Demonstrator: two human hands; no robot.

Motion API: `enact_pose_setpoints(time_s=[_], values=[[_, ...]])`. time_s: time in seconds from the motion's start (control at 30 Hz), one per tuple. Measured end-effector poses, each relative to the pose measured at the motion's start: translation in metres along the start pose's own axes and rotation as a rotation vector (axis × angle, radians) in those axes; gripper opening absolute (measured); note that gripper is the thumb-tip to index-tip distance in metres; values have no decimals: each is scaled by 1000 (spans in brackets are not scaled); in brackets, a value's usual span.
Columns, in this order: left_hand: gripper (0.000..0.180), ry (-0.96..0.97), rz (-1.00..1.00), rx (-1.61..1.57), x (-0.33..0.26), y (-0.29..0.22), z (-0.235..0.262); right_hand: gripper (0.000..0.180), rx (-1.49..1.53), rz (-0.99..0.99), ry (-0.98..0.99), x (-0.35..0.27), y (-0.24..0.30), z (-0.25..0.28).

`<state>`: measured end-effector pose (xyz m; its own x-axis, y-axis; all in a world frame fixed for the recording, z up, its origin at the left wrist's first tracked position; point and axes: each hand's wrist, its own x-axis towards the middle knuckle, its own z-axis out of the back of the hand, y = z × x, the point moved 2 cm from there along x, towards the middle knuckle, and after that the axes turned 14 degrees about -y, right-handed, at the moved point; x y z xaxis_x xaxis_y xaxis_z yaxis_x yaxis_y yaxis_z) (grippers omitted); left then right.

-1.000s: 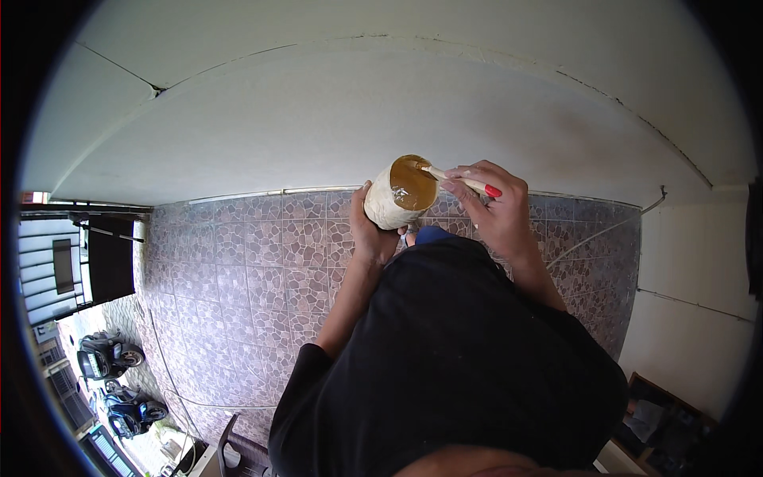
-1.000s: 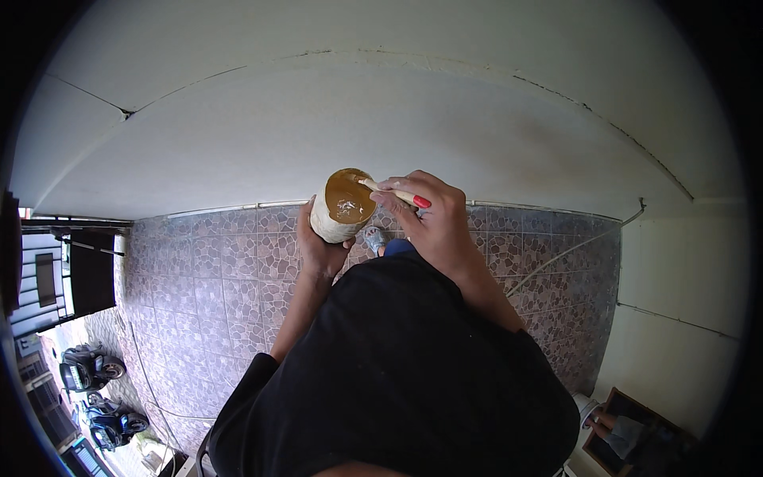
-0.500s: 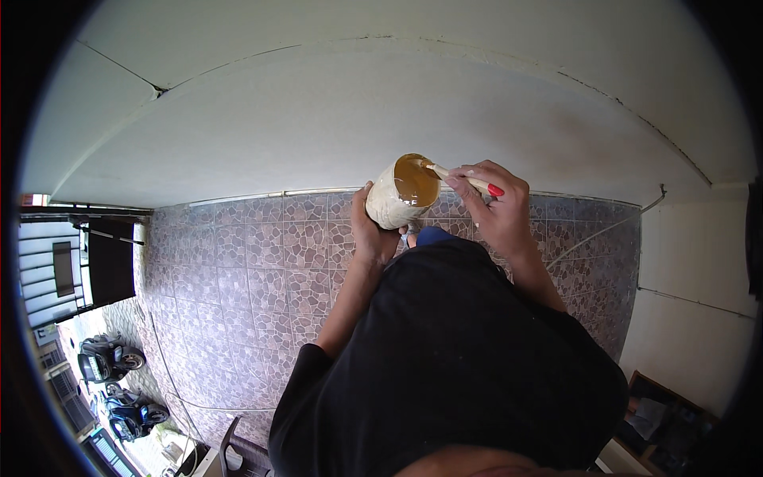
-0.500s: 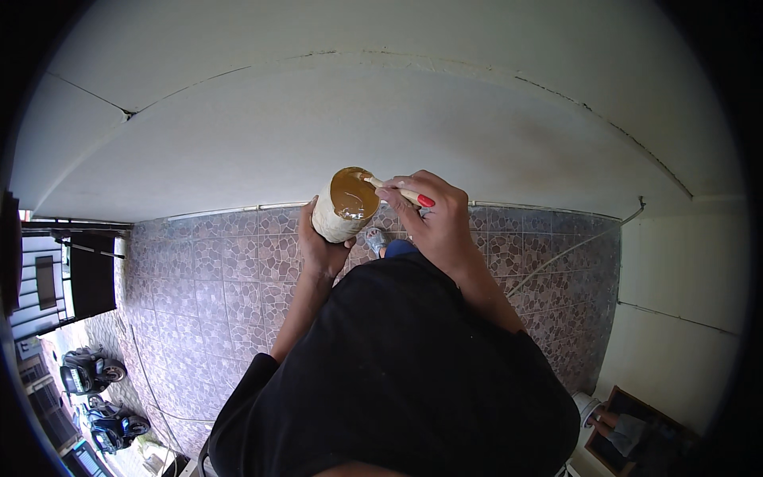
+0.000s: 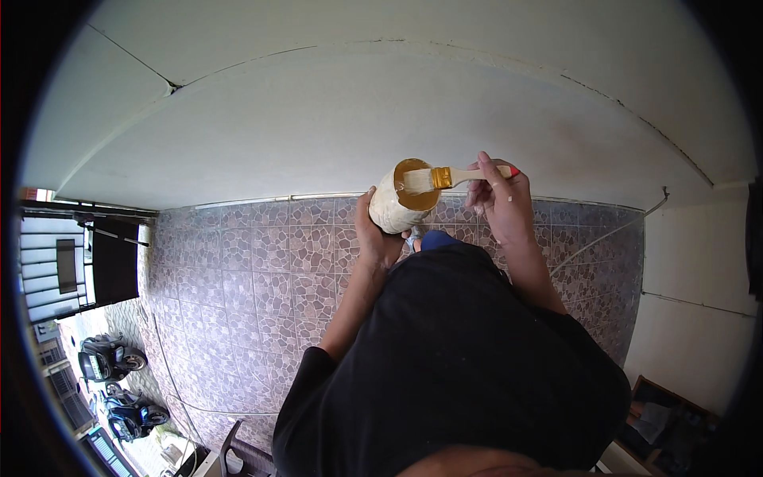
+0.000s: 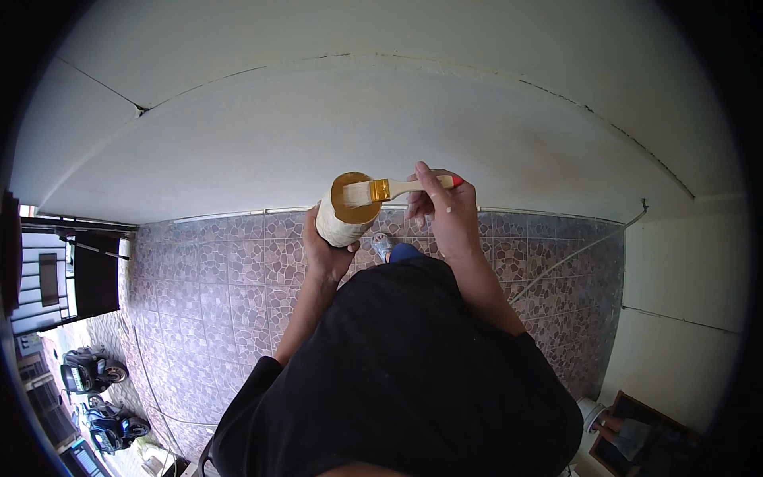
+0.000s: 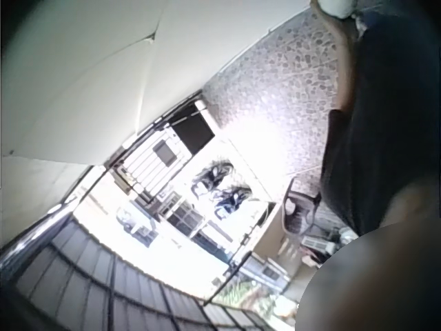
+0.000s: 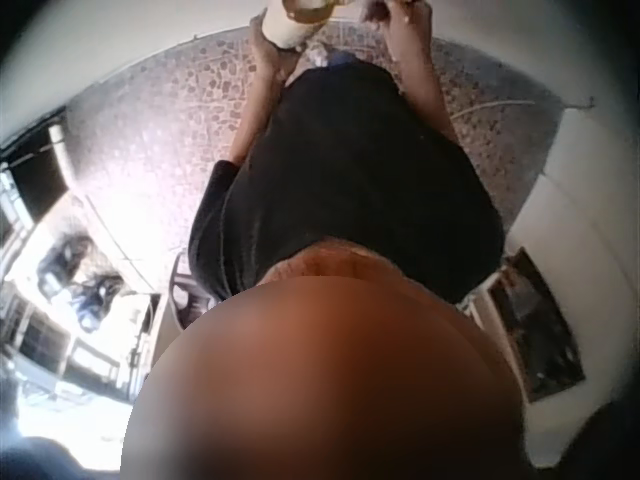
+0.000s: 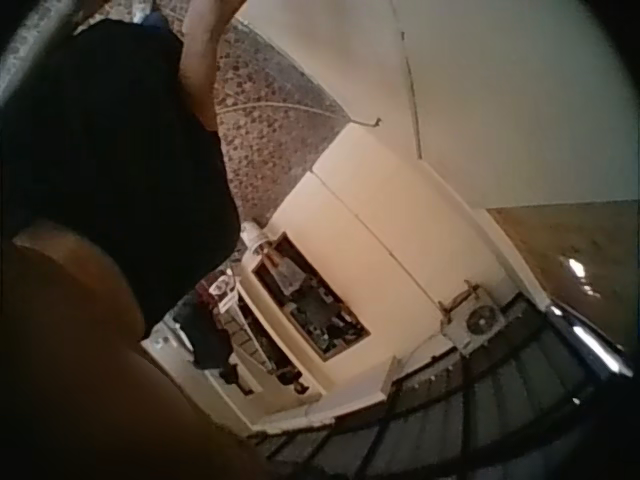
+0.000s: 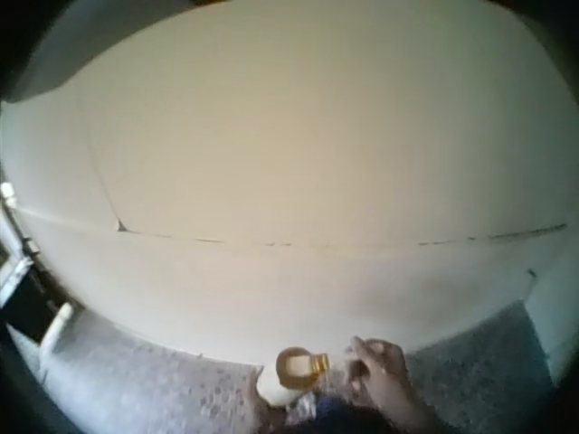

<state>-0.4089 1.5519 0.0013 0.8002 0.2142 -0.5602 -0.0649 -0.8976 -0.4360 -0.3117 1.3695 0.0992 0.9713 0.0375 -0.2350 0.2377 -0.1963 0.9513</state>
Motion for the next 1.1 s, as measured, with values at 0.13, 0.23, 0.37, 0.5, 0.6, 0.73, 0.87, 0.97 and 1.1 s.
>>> enact_pose_setpoints(time_s=[0.13, 0.23, 0.37, 0.5, 0.6, 0.73, 0.87, 0.97, 1.1], values=[[50, -54, 4, -37, -9, -2, 4, 33, 203, -191, 66, 4, -30, 12], [49, -41, 15, -33, -11, -2, 13, 29, 387, -332, 122, 0, -44, 12], [49, -64, 44, -31, -17, -3, 30, 27, 538, -358, 173, -7, -49, 8], [52, -30, 52, -9, -23, -7, 43, 30, 415, -75, 29, 1, -46, 2], [45, -98, 31, 16, -31, -11, 48, 33, 233, 92, -54, 12, -38, -12], [44, -88, 6, -4, -32, -19, 60, 32, -35, 481, -160, 23, -25, -43], [44, -140, -40, 0, -36, -24, 63, 28, -260, 925, -196, 42, -29, -68], [44, -140, -19, -21, -35, -27, 60, 26, -352, 1036, -210, 53, -35, -80], [44, -113, -24, -8, -33, -28, 52, 22, -383, 1135, -277, 66, -39, -85]])
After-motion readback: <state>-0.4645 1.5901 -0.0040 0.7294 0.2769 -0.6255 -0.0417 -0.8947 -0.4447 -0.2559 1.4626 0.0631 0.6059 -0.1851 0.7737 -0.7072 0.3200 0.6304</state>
